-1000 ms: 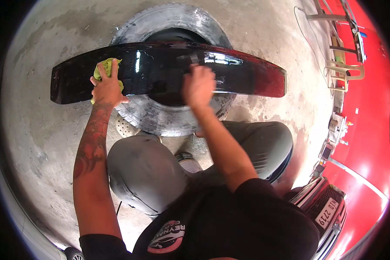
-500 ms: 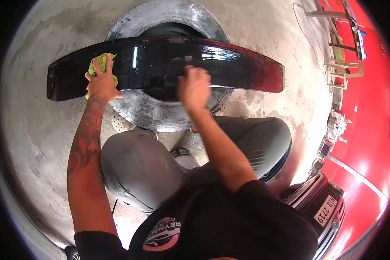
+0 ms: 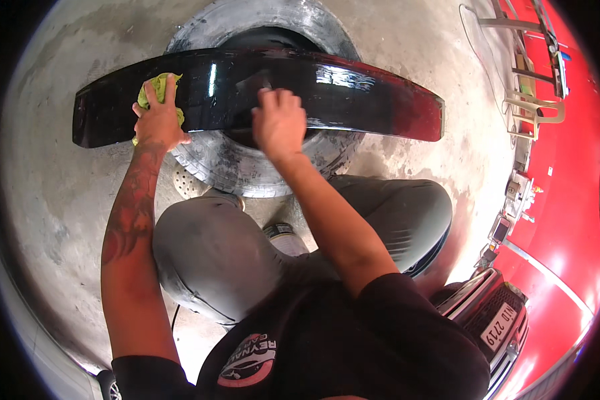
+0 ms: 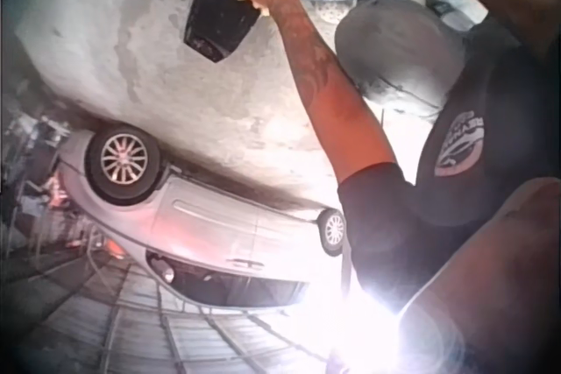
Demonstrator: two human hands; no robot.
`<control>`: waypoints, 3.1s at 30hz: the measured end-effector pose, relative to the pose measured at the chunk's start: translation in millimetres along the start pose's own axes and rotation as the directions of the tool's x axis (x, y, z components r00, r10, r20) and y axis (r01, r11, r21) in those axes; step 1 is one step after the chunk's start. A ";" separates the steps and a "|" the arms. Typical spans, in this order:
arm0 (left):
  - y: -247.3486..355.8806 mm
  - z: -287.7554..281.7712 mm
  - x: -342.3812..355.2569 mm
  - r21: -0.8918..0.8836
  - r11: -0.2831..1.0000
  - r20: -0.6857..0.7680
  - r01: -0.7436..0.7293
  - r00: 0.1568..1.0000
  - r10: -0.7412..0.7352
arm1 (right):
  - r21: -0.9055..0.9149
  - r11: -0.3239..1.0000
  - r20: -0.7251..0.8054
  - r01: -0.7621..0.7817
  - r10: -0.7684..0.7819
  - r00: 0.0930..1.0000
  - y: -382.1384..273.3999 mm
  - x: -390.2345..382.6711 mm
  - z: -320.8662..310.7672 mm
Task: The person sands a black car spoiler using sandpaper and water from a bucket, wipes the part with a cloth, and handles a sanding block to sand the surface.
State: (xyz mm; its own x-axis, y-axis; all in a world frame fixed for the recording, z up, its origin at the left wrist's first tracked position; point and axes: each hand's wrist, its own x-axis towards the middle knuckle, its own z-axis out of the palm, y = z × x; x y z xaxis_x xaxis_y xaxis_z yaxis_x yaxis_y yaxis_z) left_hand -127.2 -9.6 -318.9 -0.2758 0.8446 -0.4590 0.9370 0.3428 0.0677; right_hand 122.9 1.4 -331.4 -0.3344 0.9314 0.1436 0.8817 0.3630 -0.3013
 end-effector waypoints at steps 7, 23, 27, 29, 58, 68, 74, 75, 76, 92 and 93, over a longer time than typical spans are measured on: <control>-3.1 4.2 0.8 -0.032 0.999 -0.007 -0.017 1.000 0.017 | -0.215 0.922 -0.091 -0.321 0.309 0.947 116.0 9.6 -50.4; -4.2 10.3 3.0 -0.023 1.000 -0.032 -0.018 0.999 0.018 | -0.269 0.866 -0.210 -0.421 0.374 0.903 142.8 -21.2 -57.9; -3.8 11.1 5.7 0.006 1.000 -0.036 -0.011 0.999 0.011 | -0.132 0.984 -0.114 -0.117 0.102 0.988 74.9 -26.2 -28.2; -4.6 11.5 5.6 -0.009 1.000 -0.042 -0.012 0.999 0.012 | -0.032 0.991 0.014 0.129 -0.129 0.992 43.1 -21.1 -18.6; -1.8 10.8 3.9 0.030 0.999 -0.031 0.011 0.999 -0.010 | 0.039 0.786 0.315 0.617 -0.596 0.739 53.1 5.4 -37.3; -2.5 7.1 3.0 0.050 0.999 -0.010 -0.008 1.000 0.009 | -0.068 0.921 0.220 0.384 -0.361 0.906 96.7 -23.9 -68.0; -0.7 8.3 2.0 -0.026 1.000 -0.022 0.006 1.000 -0.006 | -0.004 0.994 0.147 0.109 -0.108 0.983 -21.8 -25.1 5.8; -1.4 7.7 2.3 -0.041 0.999 -0.037 -0.003 0.999 0.001 | 0.093 0.982 0.047 0.165 -0.170 0.984 -35.9 -26.3 16.1; -1.0 7.1 3.0 -0.013 1.000 -0.012 0.002 1.000 -0.002 | 0.060 0.983 0.032 0.173 -0.175 0.984 -44.7 -26.3 22.7; -0.6 6.1 3.7 0.039 0.999 0.001 -0.020 1.000 0.020 | -0.045 0.978 -0.048 -0.205 0.203 0.978 38.2 -53.4 -24.7; -0.8 6.4 4.3 0.058 0.998 0.004 -0.026 1.000 0.026 | -0.068 0.973 0.003 -0.221 0.221 0.975 49.1 -55.5 -30.5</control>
State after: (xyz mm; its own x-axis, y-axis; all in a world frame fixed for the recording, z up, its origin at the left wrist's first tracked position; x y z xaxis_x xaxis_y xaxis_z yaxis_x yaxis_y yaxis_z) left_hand -127.7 -8.8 -326.6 -0.2507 0.8516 -0.4603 0.9547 0.2962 0.0281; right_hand 194.8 -33.2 -325.4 -0.1320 0.9887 0.0706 0.9543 0.1460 -0.2608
